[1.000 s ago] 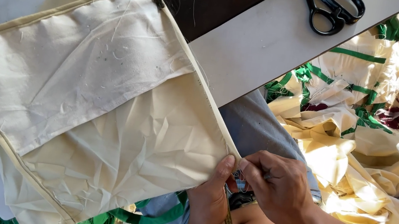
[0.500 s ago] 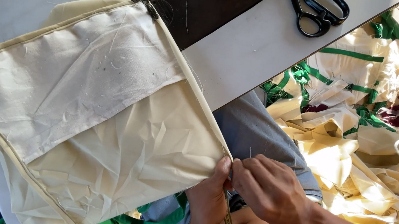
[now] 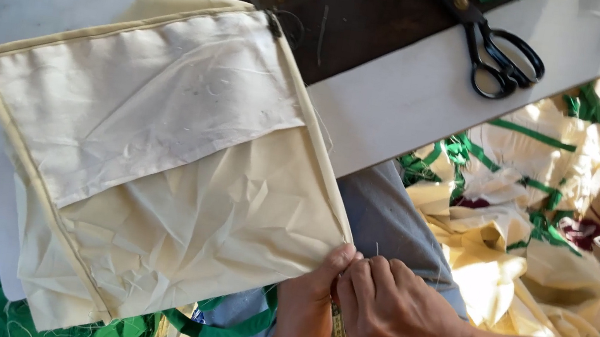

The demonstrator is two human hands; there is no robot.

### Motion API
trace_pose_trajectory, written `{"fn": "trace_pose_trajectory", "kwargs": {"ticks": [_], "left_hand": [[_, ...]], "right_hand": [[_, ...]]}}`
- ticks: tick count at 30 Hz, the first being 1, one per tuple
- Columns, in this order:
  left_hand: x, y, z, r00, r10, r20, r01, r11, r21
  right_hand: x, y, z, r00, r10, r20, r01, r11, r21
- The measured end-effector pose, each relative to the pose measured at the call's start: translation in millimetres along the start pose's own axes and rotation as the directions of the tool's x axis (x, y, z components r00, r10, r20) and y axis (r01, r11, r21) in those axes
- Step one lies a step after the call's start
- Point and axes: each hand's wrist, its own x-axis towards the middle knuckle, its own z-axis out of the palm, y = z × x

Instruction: Sewing the edges of fabric bags using an industrial sewing machine and trimming excess threads with scissors.

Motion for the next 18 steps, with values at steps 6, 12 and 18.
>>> {"fn": "trace_pose_trajectory", "kwargs": {"ticks": [6,12,18], "left_hand": [[-4.3,-1.0,3.6,0.995,-0.072,-0.075,0.074,0.997,0.028],[-2.9,-6.3,6.8,0.998,-0.046,-0.036,0.047,0.999,0.020],[-1.1,-12.5,-3.6,1.000,0.012,-0.010,-0.011,0.994,0.108]], "right_hand": [[-0.2,3.8,-5.0,0.998,-0.030,0.059,0.032,0.999,-0.037],[-8.1,0.4,3.1,0.996,-0.033,0.082,0.033,0.999,0.002],[-15.4,18.9,-4.1,0.967,-0.081,0.241,0.007,0.955,0.296]]}}
